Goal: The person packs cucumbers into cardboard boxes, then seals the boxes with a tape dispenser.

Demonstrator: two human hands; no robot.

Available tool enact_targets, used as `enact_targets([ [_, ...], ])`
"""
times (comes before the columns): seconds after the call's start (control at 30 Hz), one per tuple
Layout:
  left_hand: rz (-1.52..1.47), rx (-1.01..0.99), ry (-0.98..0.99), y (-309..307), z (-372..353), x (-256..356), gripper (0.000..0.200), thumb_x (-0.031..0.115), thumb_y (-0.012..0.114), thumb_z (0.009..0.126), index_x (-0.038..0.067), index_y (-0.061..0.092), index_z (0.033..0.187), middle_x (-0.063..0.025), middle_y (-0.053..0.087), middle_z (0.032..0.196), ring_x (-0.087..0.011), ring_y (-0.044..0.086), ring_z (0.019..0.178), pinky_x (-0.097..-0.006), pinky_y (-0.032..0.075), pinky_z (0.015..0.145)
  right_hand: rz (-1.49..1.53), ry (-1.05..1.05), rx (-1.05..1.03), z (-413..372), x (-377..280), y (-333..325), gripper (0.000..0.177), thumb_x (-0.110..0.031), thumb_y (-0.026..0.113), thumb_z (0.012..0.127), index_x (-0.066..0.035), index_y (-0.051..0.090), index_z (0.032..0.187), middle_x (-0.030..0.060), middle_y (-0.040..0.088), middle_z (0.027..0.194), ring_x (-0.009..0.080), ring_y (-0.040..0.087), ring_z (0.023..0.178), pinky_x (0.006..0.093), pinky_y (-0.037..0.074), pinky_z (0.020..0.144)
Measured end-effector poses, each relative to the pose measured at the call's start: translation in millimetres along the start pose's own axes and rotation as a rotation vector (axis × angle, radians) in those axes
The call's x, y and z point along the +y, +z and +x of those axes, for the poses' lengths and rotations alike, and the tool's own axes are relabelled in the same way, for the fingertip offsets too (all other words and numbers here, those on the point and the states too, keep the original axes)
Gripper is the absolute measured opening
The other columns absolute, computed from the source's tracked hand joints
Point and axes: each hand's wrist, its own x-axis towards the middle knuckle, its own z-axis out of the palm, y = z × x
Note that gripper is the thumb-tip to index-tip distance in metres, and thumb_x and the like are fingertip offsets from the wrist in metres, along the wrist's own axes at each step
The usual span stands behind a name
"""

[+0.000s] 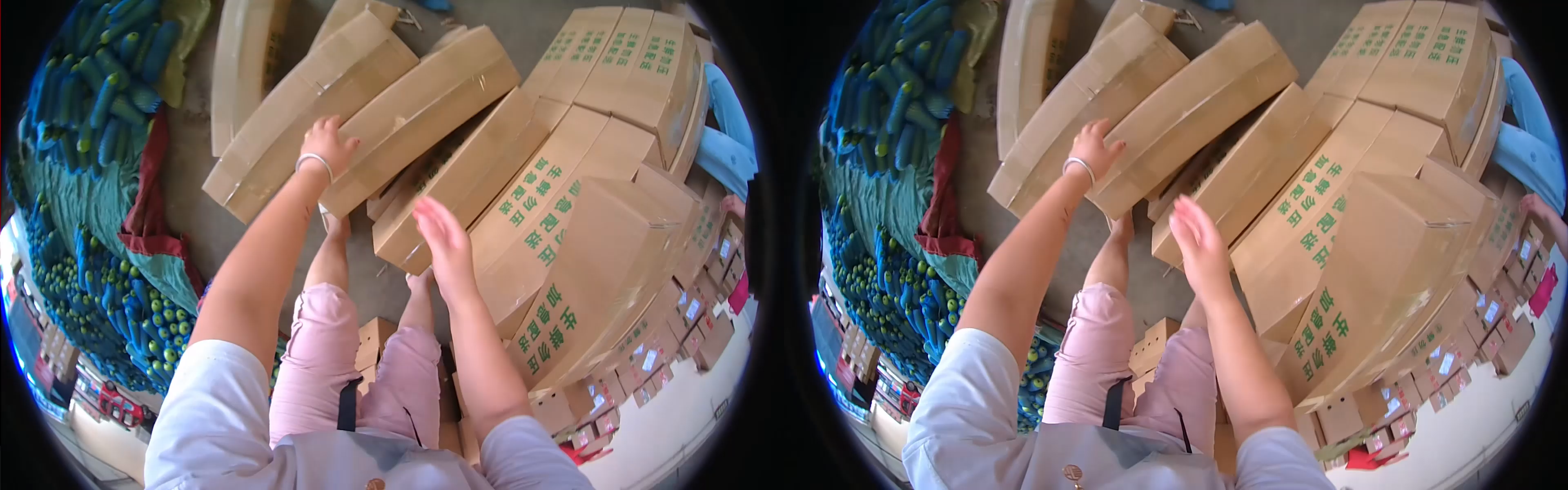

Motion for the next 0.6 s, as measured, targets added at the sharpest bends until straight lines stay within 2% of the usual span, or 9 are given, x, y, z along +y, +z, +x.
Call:
enact_targets([
  [0.07,0.098,-0.063,0.014,1.6,10.6,0.8,0.058,0.032,0.066,0.079,0.007,0.048,0.128,-0.0187,0.042,0.134,-0.0368,0.038,0.125,-0.0416,0.034,0.104,0.061,-0.044,0.04,25.2,3.8,8.4,0.047,-0.018,0.057,0.093,0.005,0.042,0.131,0.0185,0.048,0.131,0.023,0.046,0.123,0.0322,0.037,0.103],
  [0.13,0.164,-0.091,0.084,12.4,10.8,-8.9,0.059,0.032,0.067,0.079,0.007,0.048,0.129,-0.0189,0.041,0.135,-0.0376,0.037,0.126,-0.042,0.034,0.104,-0.098,-0.179,0.094,6.6,-8.7,-1.5,0.043,-0.015,0.057,0.091,0.004,0.046,0.128,0.017,0.051,0.129,0.0236,0.049,0.12,0.0331,0.038,0.101],
  [0.2,0.184,-0.031,0.185,22.0,3.5,-14.5,0.063,0.032,0.068,0.079,0.007,0.045,0.132,-0.0189,0.038,0.137,-0.0384,0.036,0.126,-0.0423,0.033,0.105,-0.279,-0.314,0.161,-19.5,-23.7,-17.8,0.039,-0.011,0.057,0.089,0.003,0.049,0.125,0.0161,0.053,0.127,0.0245,0.051,0.118,0.0342,0.039,0.1],
  [0.3,0.059,-0.033,0.184,43.2,-26.8,-1.7,0.066,0.031,0.068,0.078,0.007,0.042,0.135,-0.0192,0.039,0.137,-0.0373,0.039,0.125,-0.0422,0.033,0.105,-0.79,-0.735,0.304,-84.3,-91.8,-64.6,0.038,-0.008,0.056,0.086,0.003,0.052,0.122,0.0161,0.054,0.125,0.0253,0.051,0.117,0.0366,0.039,0.099],
  [0.33,-0.06,-0.056,0.264,44.6,-42.6,10.7,0.066,0.029,0.068,0.08,0.007,0.041,0.136,-0.0189,0.039,0.137,-0.0352,0.04,0.124,-0.0418,0.034,0.104,-0.899,-0.856,0.397,-104.5,-108.4,-87.9,0.038,-0.009,0.055,0.086,0.003,0.052,0.122,0.0156,0.054,0.124,0.0254,0.051,0.117,0.037,0.039,0.1],
  [0.4,-0.393,-0.175,0.391,53.2,-79.6,47.8,0.067,0.029,0.067,0.081,0.004,0.039,0.136,-0.0209,0.041,0.135,-0.0352,0.042,0.123,-0.0409,0.034,0.104,-0.896,-0.835,0.845,-140.2,-132.9,-147.4,0.037,-0.013,0.05,0.09,0.004,0.051,0.123,0.0158,0.053,0.125,0.0243,0.049,0.118,0.0362,0.037,0.101],
  [0.47,-0.656,-0.394,0.392,56.0,-126.0,95.3,0.066,0.028,0.066,0.083,0.0,0.038,0.136,-0.0236,0.044,0.133,-0.0367,0.043,0.123,-0.0394,0.034,0.104,-0.839,-0.731,1.122,-163.2,-159.0,-211.3,0.038,-0.016,0.046,0.094,0.004,0.047,0.126,0.0159,0.051,0.127,0.0232,0.048,0.12,0.0349,0.034,0.103],
  [0.5,-0.73,-0.497,0.385,53.2,-148.7,120.7,0.067,0.029,0.065,0.084,-0.001,0.036,0.136,-0.0239,0.043,0.134,-0.0363,0.043,0.124,-0.0387,0.034,0.104,-0.782,-0.689,1.197,-172.1,-164.9,-242.3,0.039,-0.019,0.044,0.097,0.004,0.045,0.128,0.0156,0.051,0.127,0.0213,0.047,0.12,0.0332,0.035,0.102],
  [0.6,-0.926,-0.727,0.367,58.1,-204.1,187.1,0.07,0.031,0.061,0.087,-0.003,0.029,0.139,-0.0254,0.036,0.14,-0.0353,0.038,0.129,-0.0372,0.031,0.106,-0.728,-0.466,1.19,-200.0,-152.9,-348.5,0.049,-0.034,0.046,0.096,0.001,0.045,0.13,0.0126,0.051,0.128,0.0222,0.045,0.122,0.0348,0.034,0.102],
])
